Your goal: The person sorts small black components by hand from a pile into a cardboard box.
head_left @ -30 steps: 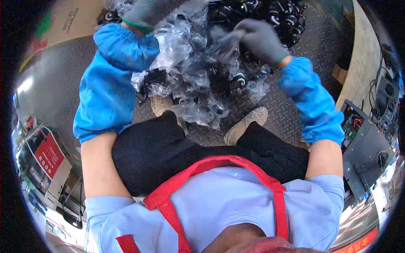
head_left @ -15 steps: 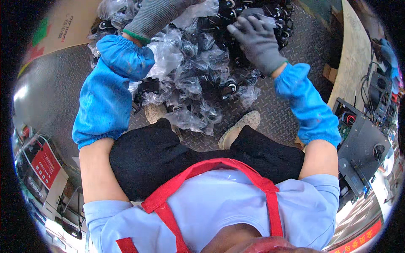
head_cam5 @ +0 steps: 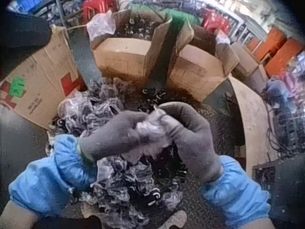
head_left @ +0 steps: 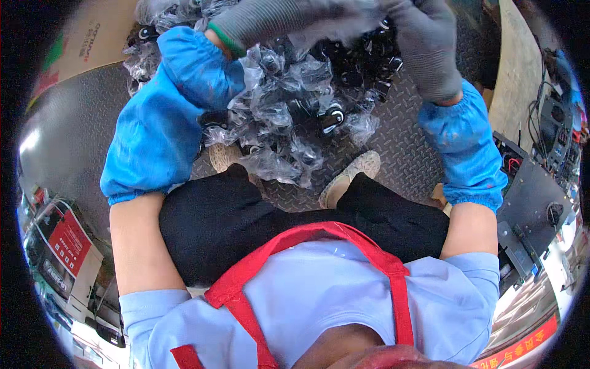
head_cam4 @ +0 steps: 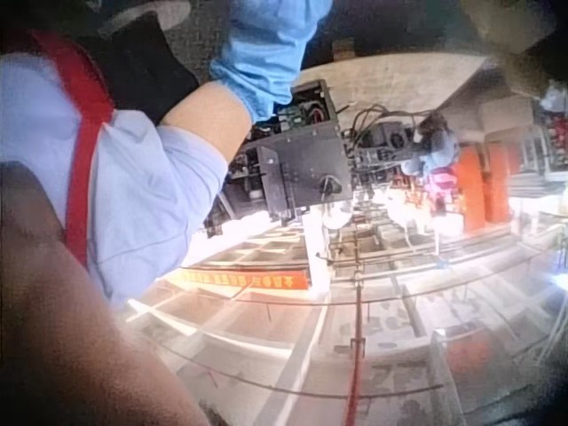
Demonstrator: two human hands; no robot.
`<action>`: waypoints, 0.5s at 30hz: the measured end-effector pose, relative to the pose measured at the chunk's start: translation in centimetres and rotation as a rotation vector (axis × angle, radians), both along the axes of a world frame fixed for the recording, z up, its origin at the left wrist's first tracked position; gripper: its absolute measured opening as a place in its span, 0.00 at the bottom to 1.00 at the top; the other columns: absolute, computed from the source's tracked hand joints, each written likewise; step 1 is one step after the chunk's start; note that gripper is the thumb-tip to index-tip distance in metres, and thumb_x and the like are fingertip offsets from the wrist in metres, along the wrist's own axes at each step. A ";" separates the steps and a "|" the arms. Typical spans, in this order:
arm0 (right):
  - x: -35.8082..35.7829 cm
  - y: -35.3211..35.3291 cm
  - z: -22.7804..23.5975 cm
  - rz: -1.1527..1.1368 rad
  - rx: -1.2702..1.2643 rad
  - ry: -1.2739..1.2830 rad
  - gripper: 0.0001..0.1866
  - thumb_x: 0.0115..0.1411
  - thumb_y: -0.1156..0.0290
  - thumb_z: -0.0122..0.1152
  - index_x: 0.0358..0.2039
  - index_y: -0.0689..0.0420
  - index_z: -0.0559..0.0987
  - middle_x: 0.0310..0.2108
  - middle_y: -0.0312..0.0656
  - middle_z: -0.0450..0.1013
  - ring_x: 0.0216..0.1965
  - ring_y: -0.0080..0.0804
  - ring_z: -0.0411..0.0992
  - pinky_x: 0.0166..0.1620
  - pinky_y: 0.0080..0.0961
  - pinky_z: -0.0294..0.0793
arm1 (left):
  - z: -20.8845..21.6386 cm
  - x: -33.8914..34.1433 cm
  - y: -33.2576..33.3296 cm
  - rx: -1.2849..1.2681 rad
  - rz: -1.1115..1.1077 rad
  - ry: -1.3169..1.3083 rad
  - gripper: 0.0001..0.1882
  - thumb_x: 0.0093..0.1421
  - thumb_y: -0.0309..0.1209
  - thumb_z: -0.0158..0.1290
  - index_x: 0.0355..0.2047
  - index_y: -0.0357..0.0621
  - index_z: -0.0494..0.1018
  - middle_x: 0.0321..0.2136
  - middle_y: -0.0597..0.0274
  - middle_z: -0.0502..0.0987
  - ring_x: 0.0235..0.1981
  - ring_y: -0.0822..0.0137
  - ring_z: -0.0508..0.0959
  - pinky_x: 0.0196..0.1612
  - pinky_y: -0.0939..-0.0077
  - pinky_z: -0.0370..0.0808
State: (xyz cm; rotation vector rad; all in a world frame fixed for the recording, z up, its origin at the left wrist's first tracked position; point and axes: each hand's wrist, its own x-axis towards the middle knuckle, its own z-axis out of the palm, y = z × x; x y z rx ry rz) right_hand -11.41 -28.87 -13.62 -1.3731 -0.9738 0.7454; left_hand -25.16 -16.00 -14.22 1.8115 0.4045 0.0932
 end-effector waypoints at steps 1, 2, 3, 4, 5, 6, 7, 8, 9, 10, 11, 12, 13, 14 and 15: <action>0.1 -0.2 -0.8 0.005 -0.011 -0.002 0.09 0.62 0.75 0.55 0.42 0.62 0.76 0.36 0.34 0.75 0.38 0.22 0.71 0.45 0.19 0.70 | 0.1 0.0 0.3 -0.008 0.078 -0.010 0.18 0.60 0.36 0.57 0.46 0.37 0.74 0.34 0.63 0.79 0.38 0.75 0.75 0.42 0.78 0.73; 2.1 -1.6 -4.2 0.027 -0.266 -0.496 0.12 0.58 0.59 0.61 0.37 0.52 0.79 0.33 0.46 0.76 0.36 0.47 0.74 0.38 0.35 0.73 | 0.0 -0.2 0.7 -0.016 0.156 -0.019 0.16 0.61 0.37 0.56 0.43 0.37 0.76 0.30 0.64 0.79 0.35 0.76 0.76 0.40 0.79 0.73; 1.4 -2.4 -7.1 0.131 -0.370 -0.574 0.17 0.57 0.54 0.62 0.37 0.55 0.79 0.33 0.48 0.76 0.35 0.47 0.75 0.39 0.35 0.73 | -2.3 -1.0 2.4 -0.209 0.021 -0.533 0.15 0.60 0.36 0.55 0.40 0.36 0.76 0.31 0.64 0.79 0.33 0.77 0.75 0.37 0.79 0.73; 0.4 -2.8 -9.4 0.242 -0.469 -0.650 0.23 0.56 0.49 0.63 0.36 0.58 0.79 0.34 0.50 0.76 0.35 0.46 0.75 0.40 0.35 0.73 | -1.8 -1.7 2.5 -0.195 0.033 -0.525 0.15 0.60 0.36 0.55 0.40 0.36 0.76 0.31 0.64 0.79 0.33 0.77 0.75 0.37 0.79 0.73; -1.1 -2.8 -10.4 0.402 -0.763 -0.731 0.23 0.54 0.48 0.62 0.33 0.58 0.80 0.32 0.50 0.76 0.35 0.49 0.75 0.41 0.38 0.74 | -1.6 -2.3 2.4 -0.020 0.180 -0.323 0.14 0.59 0.35 0.55 0.40 0.36 0.75 0.31 0.65 0.79 0.32 0.76 0.75 0.36 0.79 0.73; -2.4 -2.9 -11.2 0.564 -1.059 -0.804 0.24 0.53 0.46 0.60 0.29 0.58 0.82 0.30 0.50 0.77 0.34 0.52 0.76 0.42 0.40 0.74 | -1.3 -2.8 2.2 0.153 0.322 -0.117 0.14 0.58 0.34 0.55 0.39 0.35 0.75 0.30 0.65 0.79 0.31 0.76 0.75 0.36 0.79 0.72; -2.9 -3.4 -12.1 0.585 -1.088 -0.724 0.22 0.54 0.48 0.60 0.31 0.57 0.82 0.31 0.50 0.77 0.35 0.52 0.76 0.42 0.40 0.74 | -1.1 -2.9 2.1 0.141 0.381 -0.032 0.14 0.55 0.32 0.57 0.39 0.35 0.75 0.31 0.64 0.79 0.32 0.75 0.74 0.36 0.78 0.72; -3.3 -3.9 -13.4 0.606 -1.115 -0.645 0.22 0.54 0.49 0.59 0.32 0.56 0.83 0.32 0.50 0.77 0.36 0.52 0.76 0.42 0.39 0.74 | -1.1 -3.0 1.9 0.142 0.386 -0.029 0.14 0.55 0.32 0.57 0.39 0.35 0.75 0.31 0.64 0.79 0.32 0.75 0.74 0.36 0.78 0.72; -2.9 -4.8 -15.7 0.596 -1.118 -0.648 0.22 0.54 0.49 0.59 0.32 0.56 0.83 0.32 0.50 0.77 0.36 0.52 0.76 0.42 0.39 0.74 | -1.3 -2.7 1.7 0.266 0.375 -0.053 0.14 0.54 0.32 0.57 0.39 0.35 0.75 0.31 0.64 0.79 0.32 0.74 0.74 0.37 0.78 0.72; -2.2 -6.0 -18.8 0.564 -1.011 -0.556 0.22 0.55 0.51 0.58 0.29 0.60 0.80 0.28 0.48 0.75 0.32 0.42 0.74 0.37 0.32 0.72 | -1.3 -2.5 1.5 0.392 0.363 -0.071 0.14 0.54 0.31 0.58 0.39 0.35 0.75 0.31 0.63 0.79 0.33 0.74 0.75 0.38 0.77 0.72; -1.1 -6.8 -21.0 0.530 -0.908 -0.464 0.23 0.55 0.52 0.58 0.25 0.64 0.78 0.24 0.45 0.74 0.28 0.31 0.73 0.32 0.26 0.71 | -0.6 -2.2 1.2 0.299 0.383 0.028 0.14 0.52 0.31 0.59 0.38 0.36 0.75 0.32 0.61 0.78 0.35 0.72 0.75 0.39 0.76 0.72; 0.8 -7.2 -22.1 0.470 -0.820 -0.310 0.17 0.56 0.57 0.57 0.28 0.60 0.80 0.26 0.44 0.76 0.30 0.32 0.75 0.33 0.28 0.73 | -0.7 -1.7 1.2 0.297 0.376 0.017 0.14 0.52 0.31 0.59 0.38 0.36 0.75 0.32 0.61 0.78 0.35 0.72 0.75 0.39 0.76 0.72; 1.8 -7.3 -22.7 0.420 -0.722 -0.153 0.13 0.57 0.61 0.56 0.32 0.56 0.81 0.29 0.44 0.78 0.31 0.33 0.76 0.35 0.30 0.75 | -0.9 -1.6 1.1 0.237 0.369 -0.076 0.15 0.52 0.31 0.59 0.39 0.36 0.75 0.33 0.61 0.78 0.35 0.71 0.75 0.40 0.76 0.72; 0.6 -5.0 -16.9 0.215 -0.798 0.448 0.09 0.57 0.64 0.55 0.29 0.53 0.80 0.26 0.36 0.76 0.26 0.25 0.71 0.30 0.23 0.71 | -1.3 -3.4 1.3 0.187 0.409 -0.139 0.16 0.52 0.31 0.59 0.40 0.36 0.74 0.34 0.60 0.78 0.35 0.70 0.75 0.41 0.77 0.73; 1.6 -4.0 -13.7 0.183 -0.702 0.705 0.09 0.57 0.64 0.53 0.27 0.52 0.80 0.24 0.33 0.74 0.23 0.23 0.68 0.28 0.19 0.68 | -0.8 -3.2 1.1 0.183 0.408 -0.140 0.16 0.52 0.31 0.59 0.40 0.36 0.74 0.34 0.60 0.78 0.35 0.70 0.75 0.41 0.77 0.73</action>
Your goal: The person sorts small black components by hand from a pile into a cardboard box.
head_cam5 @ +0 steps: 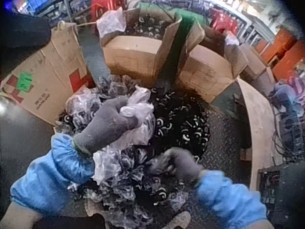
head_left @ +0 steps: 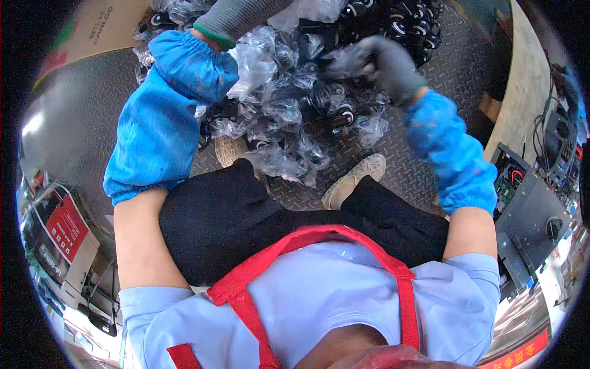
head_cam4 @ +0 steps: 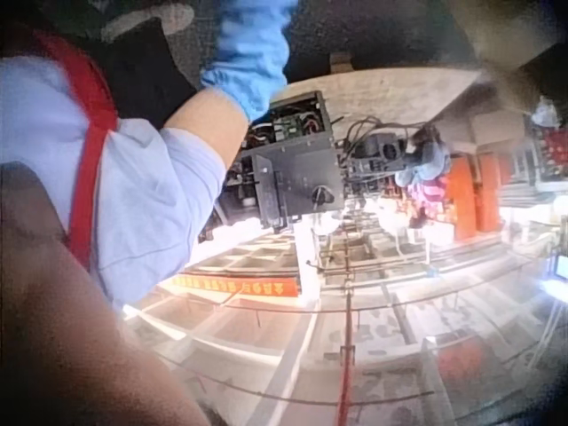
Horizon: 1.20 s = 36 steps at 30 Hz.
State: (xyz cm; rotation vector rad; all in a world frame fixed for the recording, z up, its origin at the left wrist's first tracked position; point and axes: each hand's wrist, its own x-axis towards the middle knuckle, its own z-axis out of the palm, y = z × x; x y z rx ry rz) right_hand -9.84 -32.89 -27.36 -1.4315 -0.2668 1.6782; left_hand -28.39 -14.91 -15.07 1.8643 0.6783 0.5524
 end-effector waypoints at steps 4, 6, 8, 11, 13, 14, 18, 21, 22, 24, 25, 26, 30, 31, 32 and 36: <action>3.8 2.6 10.6 0.295 0.228 -0.778 0.09 0.62 0.68 0.55 0.37 0.60 0.78 0.30 0.31 0.74 0.32 0.19 0.71 0.37 0.17 0.71 | 0.8 1.3 -0.3 -0.130 -0.189 0.068 0.21 0.54 0.30 0.58 0.48 0.36 0.70 0.40 0.59 0.77 0.40 0.70 0.75 0.43 0.76 0.73; 2.1 3.2 13.9 0.352 0.085 -0.826 0.08 0.62 0.72 0.56 0.38 0.61 0.78 0.31 0.32 0.74 0.35 0.20 0.71 0.40 0.17 0.72 | 1.4 2.6 -1.3 -0.115 -0.390 -0.074 0.27 0.57 0.30 0.59 0.55 0.37 0.65 0.47 0.58 0.74 0.47 0.70 0.73 0.49 0.76 0.71; -0.1 2.9 14.7 0.092 0.687 -0.583 0.10 0.61 0.68 0.57 0.32 0.61 0.80 0.24 0.31 0.74 0.28 0.18 0.71 0.31 0.15 0.70 | -0.5 3.1 -2.0 -0.293 -0.537 -0.209 0.27 0.60 0.34 0.58 0.55 0.35 0.64 0.48 0.59 0.73 0.49 0.70 0.73 0.51 0.76 0.71; -0.2 1.4 13.2 0.181 0.428 -0.788 0.13 0.63 0.62 0.55 0.38 0.60 0.78 0.29 0.31 0.73 0.30 0.19 0.71 0.34 0.18 0.70 | -2.4 2.8 -1.0 -0.387 -0.652 -0.340 0.23 0.61 0.36 0.56 0.52 0.35 0.67 0.45 0.61 0.75 0.46 0.71 0.74 0.49 0.77 0.72; 3.1 -1.1 7.9 0.580 0.184 -1.253 0.27 0.58 0.46 0.58 0.37 0.61 0.78 0.24 0.43 0.72 0.27 0.29 0.72 0.31 0.27 0.72 | 0.4 2.1 -0.6 -0.464 -0.456 0.029 0.20 0.60 0.40 0.57 0.46 0.36 0.72 0.36 0.65 0.77 0.38 0.75 0.75 0.43 0.78 0.73; 3.1 -1.7 6.7 0.903 -0.144 -1.213 0.39 0.51 0.34 0.55 0.35 0.66 0.80 0.35 0.56 0.76 0.38 0.51 0.76 0.41 0.39 0.75 | -1.0 1.2 0.1 -0.475 -0.507 -0.250 0.19 0.59 0.38 0.58 0.45 0.36 0.73 0.35 0.65 0.77 0.37 0.75 0.75 0.42 0.78 0.73; 1.8 -8.2 -1.9 1.058 -0.504 -0.913 0.34 0.51 0.37 0.56 0.30 0.62 0.82 0.36 0.55 0.77 0.39 0.46 0.77 0.42 0.37 0.74 | 0.0 0.6 -0.2 -0.126 -0.193 0.179 0.15 0.56 0.31 0.58 0.42 0.37 0.74 0.33 0.65 0.77 0.35 0.75 0.75 0.39 0.77 0.73; 5.2 -15.6 -9.2 0.604 -0.295 -0.898 0.27 0.52 0.43 0.58 0.30 0.59 0.82 0.31 0.51 0.77 0.37 0.48 0.76 0.40 0.38 0.74 | -1.5 4.4 -1.5 -0.171 -0.245 0.067 0.13 0.55 0.30 0.58 0.39 0.37 0.74 0.32 0.65 0.77 0.35 0.75 0.75 0.39 0.78 0.73; 5.1 -13.8 -7.9 0.590 -0.208 -0.813 0.23 0.52 0.48 0.59 0.30 0.59 0.81 0.28 0.49 0.76 0.34 0.49 0.76 0.37 0.40 0.73 | -0.3 2.9 -1.5 -0.148 -0.195 0.094 0.13 0.55 0.30 0.58 0.39 0.37 0.74 0.32 0.65 0.77 0.35 0.75 0.75 0.39 0.78 0.73; 4.9 -9.6 -3.8 0.628 -0.103 -0.850 0.24 0.53 0.48 0.59 0.30 0.60 0.81 0.27 0.48 0.75 0.32 0.48 0.75 0.36 0.39 0.72 | 1.4 0.1 -1.8 -0.117 -0.103 0.112 0.14 0.55 0.30 0.58 0.40 0.36 0.74 0.33 0.65 0.77 0.35 0.75 0.75 0.39 0.78 0.73; 6.8 -11.5 -1.7 0.532 -0.200 -0.917 0.25 0.53 0.48 0.60 0.30 0.61 0.80 0.26 0.48 0.75 0.31 0.46 0.75 0.34 0.38 0.72 | -2.0 3.9 -1.4 -0.176 -0.217 0.067 0.14 0.55 0.30 0.58 0.40 0.36 0.74 0.33 0.65 0.77 0.35 0.75 0.75 0.39 0.78 0.73; 5.5 -8.8 1.6 0.503 -0.109 -0.954 0.26 0.54 0.46 0.59 0.29 0.62 0.80 0.24 0.48 0.74 0.28 0.43 0.74 0.33 0.37 0.71 | 0.2 2.0 -1.4 -0.162 -0.170 0.117 0.14 0.55 0.29 0.57 0.41 0.36 0.74 0.33 0.65 0.78 0.35 0.75 0.75 0.40 0.78 0.73; 6.9 -4.9 6.6 0.450 -0.066 -1.033 0.26 0.56 0.46 0.61 0.31 0.62 0.81 0.22 0.43 0.75 0.25 0.27 0.71 0.31 0.28 0.70 | -0.1 2.3 -1.6 -0.259 -0.212 0.035 0.15 0.55 0.27 0.55 0.43 0.35 0.74 0.35 0.66 0.78 0.37 0.75 0.75 0.42 0.78 0.72; 6.7 -4.5 7.5 0.366 -0.031 -0.976 0.25 0.57 0.47 0.61 0.31 0.61 0.81 0.23 0.41 0.75 0.25 0.24 0.70 0.31 0.26 0.70 | 0.0 2.5 -1.7 -0.237 -0.224 0.091 0.14 0.56 0.26 0.54 0.43 0.35 0.74 0.35 0.65 0.78 0.37 0.75 0.75 0.43 0.78 0.72; 6.3 -4.0 8.6 0.232 0.044 -0.961 0.21 0.58 0.51 0.62 0.32 0.60 0.81 0.25 0.37 0.76 0.27 0.19 0.70 0.32 0.21 0.70 | 0.4 2.7 -2.0 -0.222 -0.246 0.049 0.17 0.56 0.27 0.55 0.46 0.35 0.73 0.39 0.64 0.77 0.39 0.74 0.75 0.45 0.77 0.72; 6.4 -2.7 10.2 0.098 0.146 -0.977 0.15 0.62 0.57 0.57 0.37 0.57 0.81 0.22 0.34 0.71 0.24 0.18 0.69 0.28 0.18 0.68 | 1.1 4.0 -3.1 -0.351 -0.324 -0.083 0.22 0.56 0.28 0.58 0.51 0.37 0.69 0.41 0.63 0.76 0.41 0.73 0.75 0.47 0.76 0.72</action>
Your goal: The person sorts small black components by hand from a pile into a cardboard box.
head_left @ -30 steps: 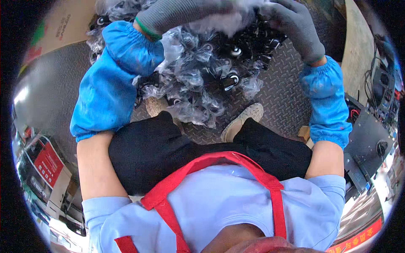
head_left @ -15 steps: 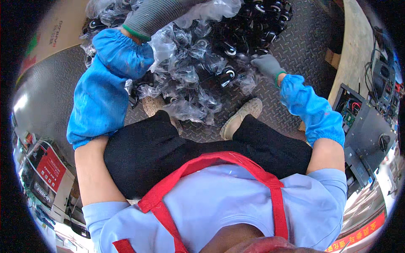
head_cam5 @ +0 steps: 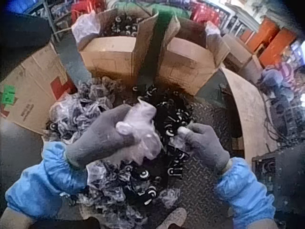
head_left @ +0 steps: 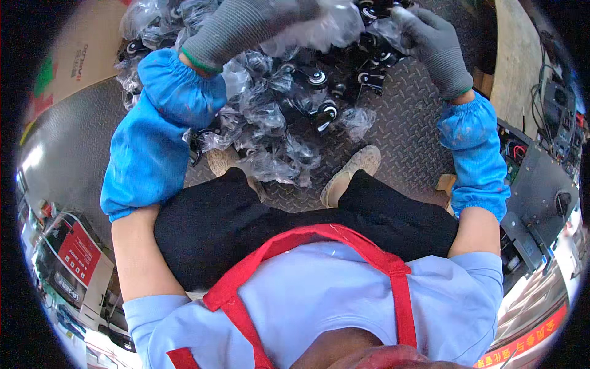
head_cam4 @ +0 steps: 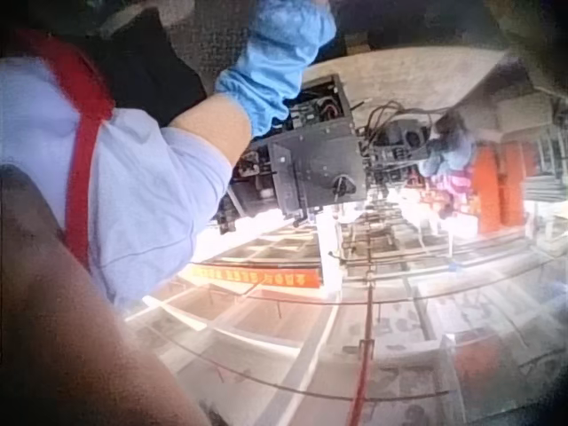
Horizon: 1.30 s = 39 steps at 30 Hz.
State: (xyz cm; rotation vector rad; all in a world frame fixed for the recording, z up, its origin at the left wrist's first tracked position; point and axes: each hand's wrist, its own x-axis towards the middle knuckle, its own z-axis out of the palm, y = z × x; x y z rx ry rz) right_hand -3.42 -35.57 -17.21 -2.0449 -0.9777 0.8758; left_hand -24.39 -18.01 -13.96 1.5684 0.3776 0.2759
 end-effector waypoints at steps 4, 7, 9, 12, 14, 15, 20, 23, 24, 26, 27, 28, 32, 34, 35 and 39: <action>-1.0 3.3 4.0 -0.110 -0.157 0.020 0.16 0.59 0.61 0.60 0.37 0.63 0.79 0.30 0.42 0.78 0.34 0.26 0.75 0.37 0.26 0.74 | -0.8 0.8 -0.1 0.082 -0.039 0.049 0.20 0.57 0.30 0.59 0.48 0.37 0.71 0.39 0.63 0.77 0.41 0.72 0.75 0.47 0.77 0.72; 4.7 -1.1 -4.9 0.249 0.108 -0.688 0.18 0.61 0.56 0.58 0.37 0.59 0.81 0.23 0.39 0.73 0.26 0.25 0.72 0.32 0.25 0.72 | 0.4 1.0 -0.5 0.166 -0.008 0.023 0.16 0.57 0.30 0.58 0.45 0.36 0.74 0.38 0.63 0.78 0.41 0.74 0.74 0.46 0.78 0.71; 3.9 -1.2 -4.4 0.356 -0.226 -0.625 0.20 0.58 0.54 0.60 0.36 0.60 0.81 0.28 0.46 0.76 0.30 0.33 0.76 0.36 0.30 0.74 | -0.3 0.3 0.7 0.205 0.018 0.156 0.17 0.57 0.28 0.56 0.47 0.35 0.73 0.39 0.63 0.78 0.41 0.75 0.74 0.46 0.78 0.71; 4.0 -2.6 -4.8 0.397 -0.601 -0.386 0.29 0.52 0.40 0.58 0.45 0.49 0.79 0.41 0.52 0.76 0.41 0.47 0.76 0.45 0.38 0.73 | -2.5 -0.7 1.7 0.048 0.068 0.131 0.17 0.55 0.26 0.55 0.45 0.35 0.74 0.37 0.64 0.78 0.38 0.75 0.75 0.44 0.78 0.72; 3.8 -1.4 -5.2 0.264 -0.316 -0.390 0.29 0.54 0.43 0.60 0.46 0.55 0.78 0.40 0.48 0.77 0.41 0.38 0.75 0.45 0.32 0.73 | -3.3 -1.0 1.8 -0.035 0.077 0.211 0.17 0.54 0.26 0.54 0.45 0.35 0.74 0.36 0.64 0.79 0.38 0.74 0.75 0.44 0.77 0.72; 3.5 -0.6 -5.2 0.127 -0.031 -0.384 0.30 0.57 0.46 0.62 0.47 0.60 0.76 0.39 0.45 0.77 0.42 0.30 0.75 0.46 0.27 0.73 | -2.8 -1.0 1.3 0.068 0.073 0.216 0.17 0.53 0.26 0.54 0.44 0.35 0.74 0.36 0.64 0.79 0.38 0.74 0.75 0.43 0.77 0.72; -0.7 5.2 -2.8 -0.033 0.034 -0.258 0.19 0.57 0.58 0.62 0.39 0.61 0.78 0.33 0.47 0.78 0.37 0.36 0.76 0.41 0.33 0.74 | -1.8 0.0 0.9 0.255 0.077 0.272 0.17 0.52 0.26 0.55 0.44 0.34 0.74 0.35 0.63 0.79 0.37 0.74 0.75 0.43 0.77 0.73; -2.6 7.3 -2.9 0.162 -0.032 -0.389 0.17 0.55 0.57 0.63 0.37 0.59 0.79 0.34 0.50 0.77 0.37 0.42 0.76 0.41 0.35 0.74 | -1.7 -0.7 0.8 0.269 0.123 0.211 0.17 0.52 0.27 0.55 0.44 0.35 0.74 0.35 0.62 0.79 0.37 0.73 0.76 0.43 0.76 0.73; -1.8 7.6 -4.7 0.256 -0.003 -0.407 0.15 0.54 0.61 0.62 0.38 0.58 0.79 0.32 0.51 0.77 0.36 0.44 0.77 0.40 0.35 0.75 | -2.3 -0.9 0.9 0.237 0.110 0.170 0.17 0.52 0.27 0.55 0.43 0.35 0.74 0.35 0.61 0.79 0.37 0.73 0.76 0.43 0.76 0.73; -0.3 7.8 -6.3 0.137 -0.028 -0.313 0.13 0.54 0.64 0.62 0.37 0.58 0.79 0.30 0.49 0.77 0.34 0.42 0.77 0.39 0.34 0.75 | -2.2 -0.6 0.8 0.210 0.089 0.125 0.17 0.53 0.28 0.56 0.43 0.35 0.74 0.34 0.61 0.79 0.37 0.72 0.76 0.43 0.76 0.73; 0.7 8.0 -7.4 0.022 -0.050 -0.213 0.12 0.54 0.67 0.61 0.37 0.58 0.79 0.28 0.47 0.77 0.31 0.40 0.77 0.38 0.32 0.75 | -1.9 -0.4 0.8 0.265 0.084 0.134 0.17 0.53 0.28 0.56 0.43 0.35 0.75 0.34 0.62 0.79 0.36 0.73 0.76 0.43 0.76 0.73; -0.1 9.0 -6.4 -0.029 0.134 -0.095 0.09 0.53 0.72 0.60 0.35 0.60 0.79 0.25 0.44 0.77 0.27 0.35 0.75 0.35 0.28 0.75 | -2.1 -0.8 1.0 0.314 0.092 0.154 0.16 0.53 0.28 0.56 0.43 0.36 0.75 0.33 0.63 0.79 0.36 0.73 0.76 0.42 0.76 0.73; 0.2 5.0 -2.2 -0.010 0.325 -0.096 0.14 0.55 0.69 0.60 0.39 0.64 0.78 0.31 0.46 0.78 0.32 0.34 0.76 0.39 0.26 0.75 | -2.1 -1.8 1.4 0.287 0.109 0.219 0.16 0.52 0.28 0.55 0.42 0.36 0.75 0.33 0.63 0.79 0.36 0.74 0.75 0.42 0.76 0.73; 0.6 2.2 -3.2 0.336 0.223 -0.248 0.27 0.57 0.47 0.61 0.45 0.57 0.78 0.38 0.40 0.77 0.41 0.28 0.74 0.47 0.27 0.72 | -2.1 -1.5 1.6 0.268 0.102 0.255 0.16 0.52 0.27 0.55 0.42 0.36 0.75 0.33 0.63 0.79 0.36 0.73 0.76 0.42 0.77 0.73; 0.7 1.2 -3.9 0.500 0.013 -0.338 0.24 0.58 0.48 0.61 0.44 0.56 0.78 0.36 0.39 0.76 0.39 0.27 0.74 0.45 0.26 0.73 | -2.0 -1.3 1.5 0.272 0.102 0.250 0.16 0.52 0.27 0.55 0.42 0.36 0.75 0.33 0.63 0.79 0.36 0.73 0.76 0.42 0.77 0.73; 0.2 2.6 -3.7 0.257 -0.236 -0.228 0.23 0.57 0.49 0.61 0.43 0.55 0.79 0.37 0.44 0.77 0.39 0.36 0.76 0.44 0.31 0.74 | -2.6 -0.8 1.5 0.173 0.063 0.263 0.18 0.51 0.27 0.56 0.43 0.34 0.75 0.36 0.63 0.79 0.38 0.73 0.76 0.43 0.77 0.73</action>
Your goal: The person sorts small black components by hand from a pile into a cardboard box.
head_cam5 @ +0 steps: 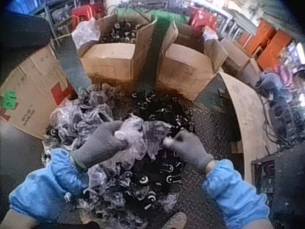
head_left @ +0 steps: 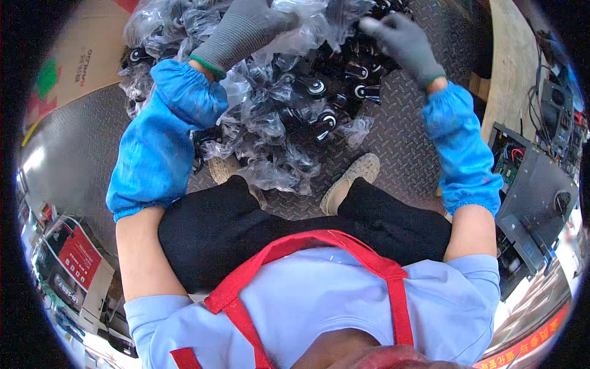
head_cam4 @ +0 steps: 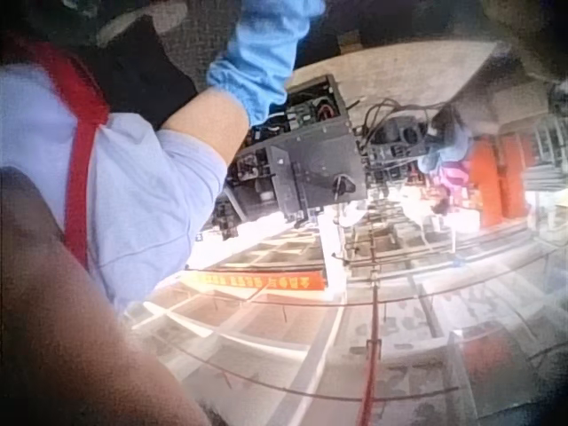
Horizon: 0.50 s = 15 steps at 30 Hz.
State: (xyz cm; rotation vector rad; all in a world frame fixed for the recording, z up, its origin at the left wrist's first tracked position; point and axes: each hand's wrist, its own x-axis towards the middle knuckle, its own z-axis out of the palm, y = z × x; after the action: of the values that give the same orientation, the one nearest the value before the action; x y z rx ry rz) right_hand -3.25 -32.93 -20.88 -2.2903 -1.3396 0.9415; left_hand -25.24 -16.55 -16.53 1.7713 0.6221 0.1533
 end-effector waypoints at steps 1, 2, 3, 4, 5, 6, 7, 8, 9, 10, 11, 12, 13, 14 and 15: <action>-0.1 0.6 -0.1 -0.167 0.146 -0.053 0.23 0.57 0.49 0.62 0.44 0.54 0.78 0.37 0.42 0.76 0.38 0.30 0.75 0.45 0.28 0.73 | 0.1 0.1 -0.4 -0.021 0.021 -0.054 0.18 0.52 0.27 0.56 0.44 0.34 0.74 0.37 0.63 0.79 0.38 0.73 0.76 0.44 0.77 0.73; -0.6 1.4 -0.2 -0.169 0.145 -0.049 0.23 0.57 0.49 0.62 0.44 0.54 0.78 0.37 0.42 0.76 0.38 0.30 0.75 0.45 0.28 0.73 | 0.2 0.1 -0.7 -0.041 0.043 -0.108 0.18 0.53 0.27 0.56 0.45 0.34 0.74 0.37 0.63 0.79 0.39 0.73 0.76 0.45 0.77 0.72; -1.7 2.9 0.2 -0.151 0.297 -0.134 0.20 0.56 0.57 0.62 0.42 0.60 0.77 0.35 0.46 0.77 0.36 0.34 0.75 0.43 0.28 0.73 | 0.1 0.0 -0.7 -0.036 0.047 -0.106 0.18 0.53 0.27 0.56 0.45 0.34 0.74 0.37 0.63 0.79 0.39 0.73 0.76 0.45 0.77 0.72; -1.8 3.6 0.3 -0.144 0.446 -0.227 0.17 0.55 0.65 0.61 0.40 0.65 0.76 0.34 0.49 0.78 0.35 0.38 0.76 0.41 0.27 0.74 | -0.3 0.2 -0.7 -0.047 0.022 -0.100 0.19 0.53 0.27 0.55 0.46 0.34 0.74 0.38 0.63 0.79 0.40 0.73 0.76 0.46 0.77 0.72; -0.2 4.0 -2.0 -0.032 0.409 -0.359 0.17 0.53 0.63 0.62 0.38 0.64 0.77 0.35 0.52 0.77 0.37 0.41 0.76 0.42 0.29 0.74 | -0.5 0.4 -0.8 -0.058 -0.004 -0.094 0.19 0.54 0.26 0.55 0.48 0.34 0.73 0.39 0.63 0.78 0.41 0.73 0.75 0.47 0.78 0.72; -0.2 4.1 -1.3 -0.039 0.408 -0.361 0.17 0.53 0.63 0.62 0.38 0.64 0.77 0.35 0.52 0.77 0.37 0.41 0.76 0.42 0.29 0.74 | -0.4 0.4 -0.8 -0.059 -0.011 -0.094 0.19 0.54 0.26 0.55 0.48 0.34 0.73 0.39 0.63 0.78 0.41 0.73 0.75 0.47 0.78 0.72; -0.3 4.9 -0.1 -0.123 0.292 -0.208 0.16 0.53 0.63 0.63 0.37 0.63 0.78 0.34 0.51 0.77 0.35 0.40 0.76 0.41 0.29 0.74 | -0.4 0.3 -0.6 0.023 -0.029 -0.091 0.20 0.55 0.27 0.55 0.49 0.34 0.72 0.40 0.63 0.78 0.42 0.73 0.75 0.47 0.77 0.72; -0.4 5.3 0.5 -0.205 0.174 -0.054 0.15 0.53 0.64 0.63 0.35 0.62 0.78 0.33 0.49 0.77 0.34 0.38 0.76 0.39 0.29 0.74 | -0.4 0.2 -0.5 0.103 -0.050 -0.087 0.20 0.57 0.27 0.56 0.50 0.35 0.71 0.41 0.63 0.77 0.43 0.73 0.75 0.48 0.77 0.71; 0.9 4.7 -0.8 -0.159 0.384 -0.021 0.10 0.53 0.68 0.61 0.31 0.61 0.78 0.30 0.46 0.77 0.30 0.34 0.75 0.36 0.29 0.74 | -0.3 0.6 -0.9 0.102 -0.060 -0.089 0.20 0.57 0.27 0.56 0.50 0.35 0.71 0.41 0.63 0.77 0.43 0.73 0.75 0.48 0.77 0.71; -0.1 4.4 0.7 -0.059 0.561 -0.012 0.08 0.56 0.71 0.60 0.32 0.62 0.77 0.28 0.41 0.76 0.29 0.29 0.73 0.35 0.28 0.73 | -0.1 0.6 -1.5 -0.115 0.002 -0.255 0.20 0.58 0.29 0.57 0.50 0.35 0.71 0.42 0.64 0.77 0.43 0.73 0.74 0.48 0.77 0.71; -2.1 3.8 3.9 -0.086 0.521 0.279 0.08 0.57 0.72 0.58 0.35 0.63 0.77 0.29 0.39 0.76 0.31 0.28 0.73 0.37 0.26 0.73 | -0.1 0.3 -2.0 -0.339 0.070 -0.419 0.20 0.58 0.30 0.58 0.50 0.36 0.71 0.42 0.64 0.76 0.43 0.73 0.74 0.48 0.77 0.71; -4.1 3.2 6.9 -0.121 0.479 0.561 0.08 0.59 0.73 0.57 0.37 0.64 0.76 0.31 0.38 0.76 0.33 0.27 0.73 0.38 0.25 0.73 | 0.7 0.2 -2.1 -0.346 0.076 -0.409 0.20 0.58 0.30 0.58 0.50 0.36 0.71 0.42 0.64 0.76 0.43 0.73 0.74 0.48 0.77 0.71; -4.9 2.1 7.0 -0.143 0.459 0.566 0.08 0.59 0.73 0.57 0.37 0.64 0.76 0.31 0.38 0.76 0.33 0.27 0.73 0.38 0.25 0.73 | 1.4 0.7 -2.2 -0.303 -0.050 -0.360 0.20 0.59 0.31 0.59 0.50 0.37 0.71 0.43 0.64 0.76 0.43 0.73 0.74 0.48 0.77 0.71; -5.7 1.1 7.0 -0.054 0.616 0.527 0.10 0.60 0.73 0.57 0.40 0.64 0.75 0.34 0.38 0.76 0.36 0.26 0.72 0.41 0.23 0.73 | 1.8 1.0 -2.3 -0.259 -0.174 -0.314 0.20 0.59 0.33 0.59 0.49 0.38 0.72 0.43 0.64 0.76 0.43 0.74 0.74 0.48 0.77 0.71; -6.4 0.6 7.3 0.058 0.784 0.494 0.12 0.61 0.72 0.56 0.43 0.65 0.74 0.37 0.38 0.76 0.39 0.25 0.72 0.43 0.22 0.73 | 2.5 0.4 -1.9 -0.196 -0.239 -0.154 0.18 0.60 0.33 0.58 0.48 0.38 0.72 0.41 0.65 0.77 0.41 0.75 0.74 0.46 0.78 0.72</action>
State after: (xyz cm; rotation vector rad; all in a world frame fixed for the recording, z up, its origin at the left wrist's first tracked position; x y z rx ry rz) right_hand -9.66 -32.32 -13.58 -1.3355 -1.2495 0.7412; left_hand -24.82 -18.48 -14.01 1.6119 0.3012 0.0608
